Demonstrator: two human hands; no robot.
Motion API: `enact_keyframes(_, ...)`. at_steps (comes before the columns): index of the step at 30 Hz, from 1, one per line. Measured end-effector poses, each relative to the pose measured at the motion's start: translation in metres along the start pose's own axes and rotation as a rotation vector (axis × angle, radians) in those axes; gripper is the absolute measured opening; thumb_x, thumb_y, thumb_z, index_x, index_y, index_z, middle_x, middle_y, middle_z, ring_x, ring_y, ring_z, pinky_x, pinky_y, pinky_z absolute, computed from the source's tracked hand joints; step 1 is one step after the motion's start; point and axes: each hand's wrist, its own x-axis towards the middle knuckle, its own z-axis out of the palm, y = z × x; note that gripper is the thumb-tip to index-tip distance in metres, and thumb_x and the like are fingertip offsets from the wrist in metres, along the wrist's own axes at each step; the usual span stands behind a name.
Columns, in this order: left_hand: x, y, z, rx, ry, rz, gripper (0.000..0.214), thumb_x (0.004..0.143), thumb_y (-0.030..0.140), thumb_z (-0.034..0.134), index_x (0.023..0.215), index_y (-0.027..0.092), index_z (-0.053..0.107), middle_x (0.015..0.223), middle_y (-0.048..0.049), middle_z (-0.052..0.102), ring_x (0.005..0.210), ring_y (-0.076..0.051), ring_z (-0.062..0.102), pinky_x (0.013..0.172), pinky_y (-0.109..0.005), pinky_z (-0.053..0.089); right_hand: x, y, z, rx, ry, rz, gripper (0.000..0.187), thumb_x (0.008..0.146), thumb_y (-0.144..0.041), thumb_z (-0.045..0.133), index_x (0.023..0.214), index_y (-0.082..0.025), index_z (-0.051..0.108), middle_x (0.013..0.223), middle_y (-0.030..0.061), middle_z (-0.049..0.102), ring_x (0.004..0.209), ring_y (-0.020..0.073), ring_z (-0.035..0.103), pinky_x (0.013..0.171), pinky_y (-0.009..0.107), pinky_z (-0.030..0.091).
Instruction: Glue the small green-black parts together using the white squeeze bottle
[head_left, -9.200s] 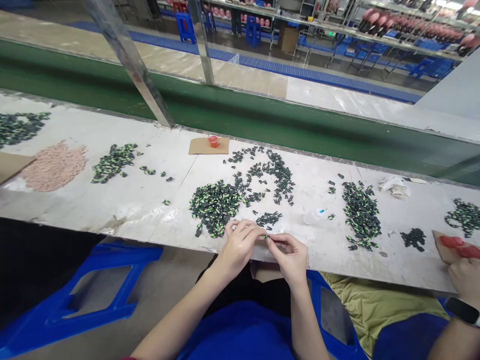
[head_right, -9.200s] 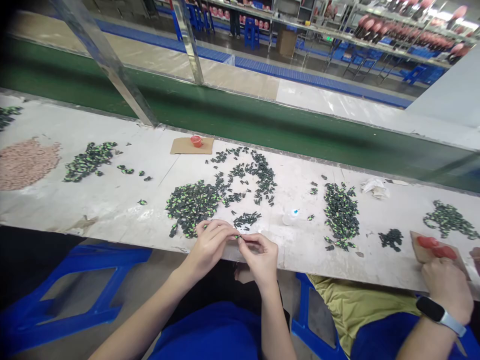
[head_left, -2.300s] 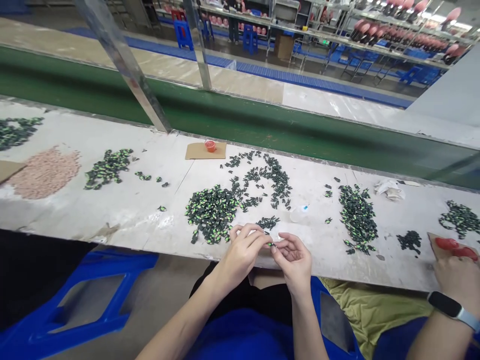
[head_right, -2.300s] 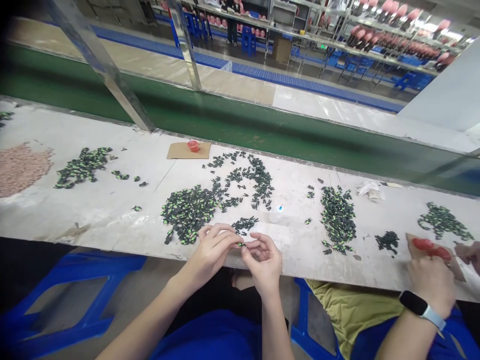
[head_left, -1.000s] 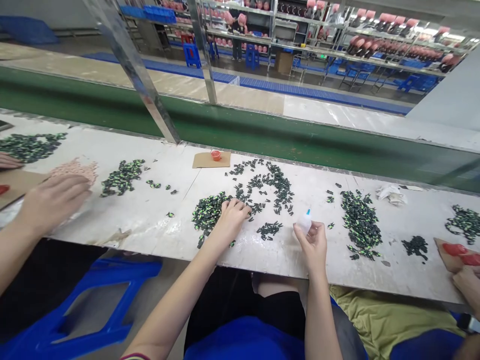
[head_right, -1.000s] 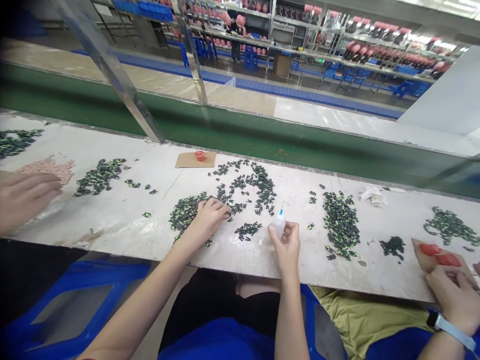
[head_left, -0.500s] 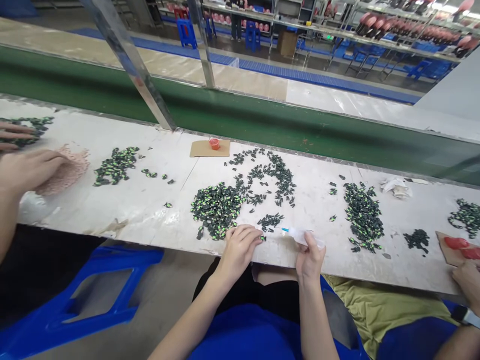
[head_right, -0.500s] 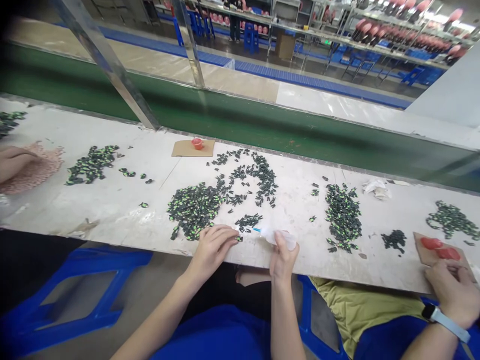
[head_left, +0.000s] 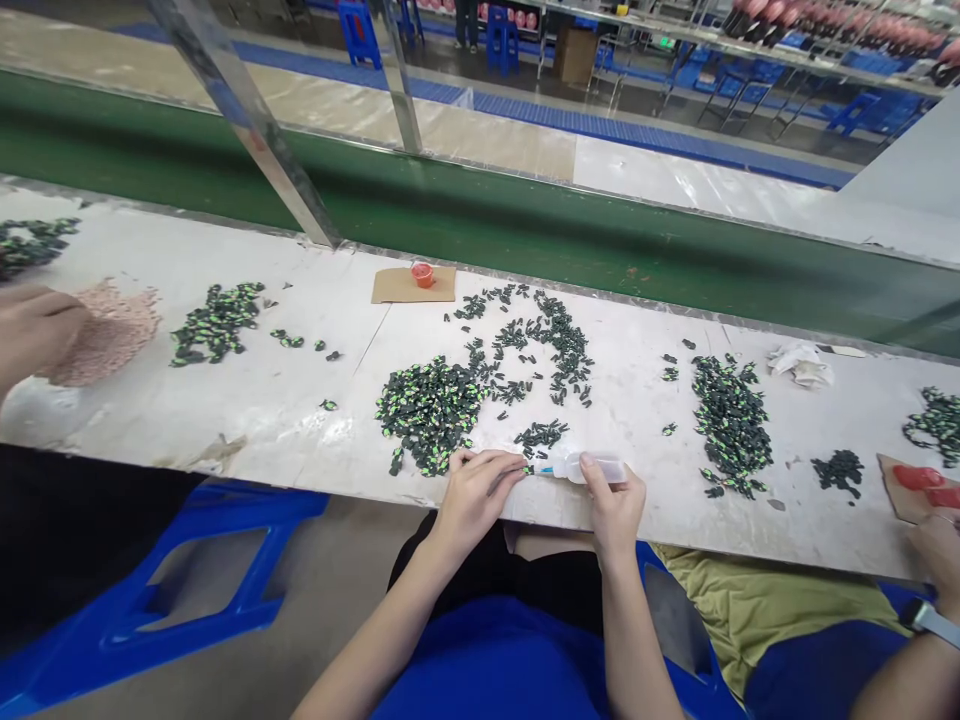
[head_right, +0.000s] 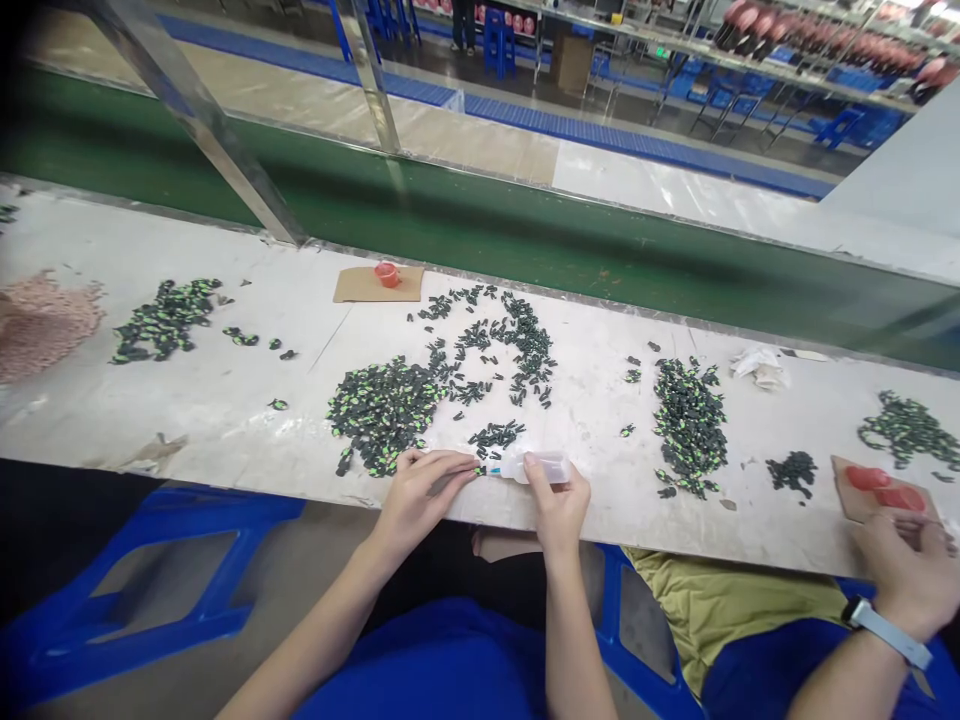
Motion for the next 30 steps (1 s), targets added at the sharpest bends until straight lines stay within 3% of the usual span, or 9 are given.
enact_keyframes(11, -0.0006, -0.0015, 0.0024, 0.021, 0.021, 0.023, 0.011, 0.092, 0.024, 0.054, 0.091, 0.024, 0.065, 0.089, 0.0009, 0.076, 0.079, -0.015, 0.069, 0.077, -0.035, 0.033, 0.0038, -0.0003, 0.0004, 0.012, -0.059, 0.034, 0.029, 0.068, -0.042, 0.071, 0.063, -0.013, 0.069, 0.052, -0.0002, 0.057, 0.052, 0.0129, 0.048, 0.052, 0.026, 0.042)
enact_keyframes(30, -0.0017, 0.0003, 0.0035, 0.022, 0.057, 0.028, 0.012, 0.093, 0.025, 0.053, 0.089, 0.023, 0.065, 0.087, 0.0009, 0.076, 0.077, -0.014, 0.069, 0.079, -0.035, 0.032, 0.002, -0.0049, 0.005, -0.015, 0.016, 0.058, 0.033, 0.064, -0.045, 0.07, 0.057, -0.014, 0.063, 0.052, 0.0003, 0.057, 0.054, 0.0146, 0.05, 0.051, 0.027, 0.041)
